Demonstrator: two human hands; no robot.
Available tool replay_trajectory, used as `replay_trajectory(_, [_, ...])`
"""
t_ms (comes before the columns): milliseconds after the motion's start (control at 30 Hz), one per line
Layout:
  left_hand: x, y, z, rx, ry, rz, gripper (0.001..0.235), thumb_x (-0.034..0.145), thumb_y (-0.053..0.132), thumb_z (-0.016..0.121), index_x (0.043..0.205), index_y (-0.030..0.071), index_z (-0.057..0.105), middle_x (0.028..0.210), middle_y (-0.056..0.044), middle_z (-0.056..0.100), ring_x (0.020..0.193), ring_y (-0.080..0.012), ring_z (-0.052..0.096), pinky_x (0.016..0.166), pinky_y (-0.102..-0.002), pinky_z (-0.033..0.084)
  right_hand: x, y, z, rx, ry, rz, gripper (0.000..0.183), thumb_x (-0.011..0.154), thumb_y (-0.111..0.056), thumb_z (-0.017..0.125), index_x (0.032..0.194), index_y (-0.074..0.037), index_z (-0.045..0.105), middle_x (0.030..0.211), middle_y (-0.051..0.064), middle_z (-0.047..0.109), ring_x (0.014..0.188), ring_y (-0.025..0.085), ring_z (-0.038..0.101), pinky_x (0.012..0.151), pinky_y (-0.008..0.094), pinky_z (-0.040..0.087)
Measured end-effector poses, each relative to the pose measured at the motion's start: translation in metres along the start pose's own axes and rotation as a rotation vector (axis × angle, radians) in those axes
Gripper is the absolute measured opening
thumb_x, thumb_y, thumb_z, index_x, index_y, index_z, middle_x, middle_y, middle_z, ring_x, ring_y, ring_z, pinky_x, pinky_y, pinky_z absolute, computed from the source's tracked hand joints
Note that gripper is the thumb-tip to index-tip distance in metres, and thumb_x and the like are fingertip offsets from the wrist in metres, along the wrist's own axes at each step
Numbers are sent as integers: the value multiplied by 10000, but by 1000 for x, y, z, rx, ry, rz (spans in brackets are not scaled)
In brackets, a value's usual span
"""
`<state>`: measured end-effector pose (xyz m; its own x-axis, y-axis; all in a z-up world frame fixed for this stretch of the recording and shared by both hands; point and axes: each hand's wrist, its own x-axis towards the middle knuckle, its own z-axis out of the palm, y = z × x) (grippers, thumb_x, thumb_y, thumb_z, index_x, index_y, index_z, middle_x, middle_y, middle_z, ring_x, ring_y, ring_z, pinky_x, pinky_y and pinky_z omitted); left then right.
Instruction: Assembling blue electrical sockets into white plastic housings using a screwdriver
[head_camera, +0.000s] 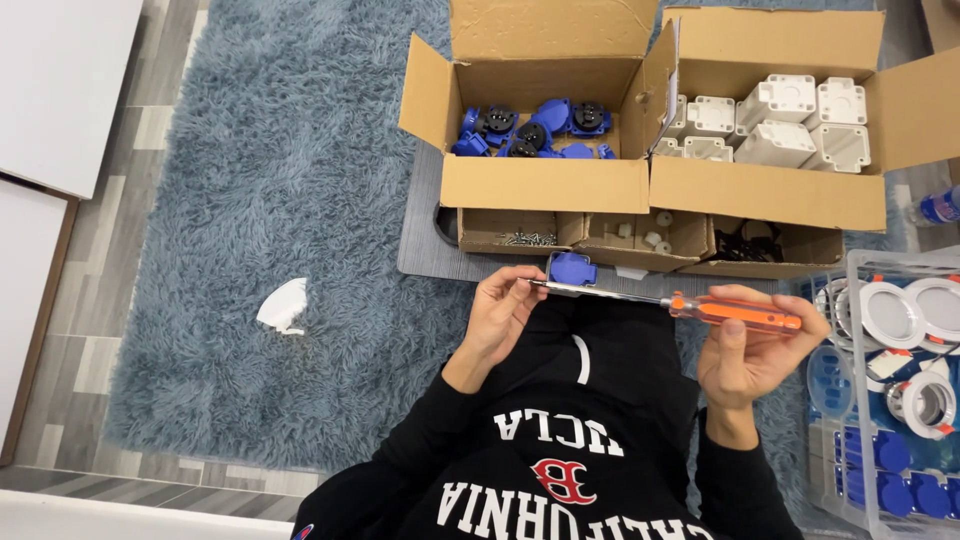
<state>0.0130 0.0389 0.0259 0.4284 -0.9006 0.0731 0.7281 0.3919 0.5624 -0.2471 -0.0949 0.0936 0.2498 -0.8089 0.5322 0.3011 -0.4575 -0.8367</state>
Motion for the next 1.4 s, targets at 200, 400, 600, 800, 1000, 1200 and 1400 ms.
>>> replay_trajectory(200, [-3,-9,-5,-71,48,-24,175,1100,56,682,1254,5,750,1241,-151,751,1060,-195,740,1014,-299,634,-2,-1,4,-68,-9,-26,433,1125,-75,578,1423,-208,294,1322,239,659,1062,262,691,1023,333,562])
replay_trajectory(400, [-6,-18,-13,-75,61,9,181,1078,73,720,1248,28,761,1242,-143,761,1051,-196,747,1019,-302,637,0,-2,7,-42,-20,8,418,1119,-46,576,1382,-204,293,1373,251,645,1096,258,687,1032,329,552])
replay_trajectory(600, [-7,-15,-10,-9,0,73,140,1055,60,755,1191,56,787,1244,-123,744,1061,-211,726,1018,-319,616,3,14,1,210,-37,188,413,1121,-33,585,1387,-201,318,1377,240,618,1060,289,709,968,388,651])
replay_trajectory(800, [-3,-31,-18,106,-26,188,184,1022,99,753,1142,-41,752,1098,-259,706,999,-319,788,965,-414,672,0,35,10,301,133,272,413,1120,-137,606,1430,-136,332,1170,284,702,975,248,780,842,312,719])
replay_trajectory(1000, [-3,16,15,507,-189,244,238,942,12,842,1155,-76,782,1140,-281,739,1040,-323,786,960,-430,659,8,35,0,262,141,265,545,1111,-145,631,1566,-155,330,1196,259,713,1057,243,770,912,349,728])
replay_trajectory(1200, [-9,58,78,1095,-369,402,619,856,214,962,1399,36,726,1331,-186,736,1219,-375,746,1047,-485,611,-2,9,42,37,-89,58,692,972,-90,792,1550,-129,415,1034,281,760,858,290,789,709,364,683])
replay_trajectory(1400, [-10,47,89,1319,-430,475,551,965,118,851,1472,52,648,1341,-192,712,1185,-420,755,977,-508,652,-15,26,70,-224,-305,-173,711,695,-65,1038,1323,41,723,913,238,783,712,314,749,605,419,634])
